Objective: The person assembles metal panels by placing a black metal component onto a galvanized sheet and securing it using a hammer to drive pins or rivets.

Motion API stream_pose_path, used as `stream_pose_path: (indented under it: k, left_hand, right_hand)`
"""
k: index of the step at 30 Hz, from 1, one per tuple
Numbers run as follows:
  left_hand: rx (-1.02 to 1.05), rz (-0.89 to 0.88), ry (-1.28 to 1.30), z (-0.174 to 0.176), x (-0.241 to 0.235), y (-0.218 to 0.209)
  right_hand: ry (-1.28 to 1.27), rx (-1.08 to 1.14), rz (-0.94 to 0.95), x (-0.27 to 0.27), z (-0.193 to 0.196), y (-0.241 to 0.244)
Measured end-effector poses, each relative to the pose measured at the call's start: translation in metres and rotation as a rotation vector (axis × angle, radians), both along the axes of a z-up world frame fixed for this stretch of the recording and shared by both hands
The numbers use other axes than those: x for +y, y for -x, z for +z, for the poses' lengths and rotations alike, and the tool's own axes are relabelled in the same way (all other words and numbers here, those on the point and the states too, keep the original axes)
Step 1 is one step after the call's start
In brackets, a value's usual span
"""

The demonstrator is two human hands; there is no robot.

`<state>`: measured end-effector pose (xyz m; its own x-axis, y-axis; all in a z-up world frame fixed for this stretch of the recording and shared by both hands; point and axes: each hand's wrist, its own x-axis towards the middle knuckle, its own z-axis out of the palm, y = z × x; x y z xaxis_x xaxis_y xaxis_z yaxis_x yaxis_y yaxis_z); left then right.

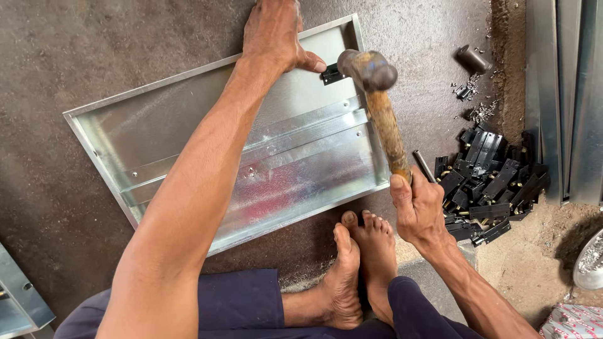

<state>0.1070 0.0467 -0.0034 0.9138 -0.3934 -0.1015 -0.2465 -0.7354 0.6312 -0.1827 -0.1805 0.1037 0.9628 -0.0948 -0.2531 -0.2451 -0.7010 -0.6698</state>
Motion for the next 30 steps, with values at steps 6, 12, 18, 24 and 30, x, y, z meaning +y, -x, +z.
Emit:
stream_pose_path:
  k: [6, 12, 18, 24, 30]
  left_hand:
    - [-0.037, 0.022, -0.042, 0.009, -0.005, -0.002]
    - [0.085, 0.017, -0.063, 0.016, 0.001, 0.001]
    - [0.034, 0.002, -0.058, 0.006, -0.003, -0.004]
    - [0.024, -0.007, -0.143, 0.009, -0.007, -0.006]
    - [0.163, 0.021, -0.188, 0.02, -0.004, -0.009]
  right_hand:
    - [0.07, 0.204, -0.073, -0.006, -0.018, 0.007]
    - [-0.053, -0.228, -0.057, -0.008, 0.009, -0.001]
    - [-0.236, -0.35, -0.013, 0.011, 0.03, -0.008]
    - [-0.026, -0.054, 0.001, 0.009, 0.0, 0.0]
    - [-0.032, -0.009, -0.075, 0.008, 0.012, 0.002]
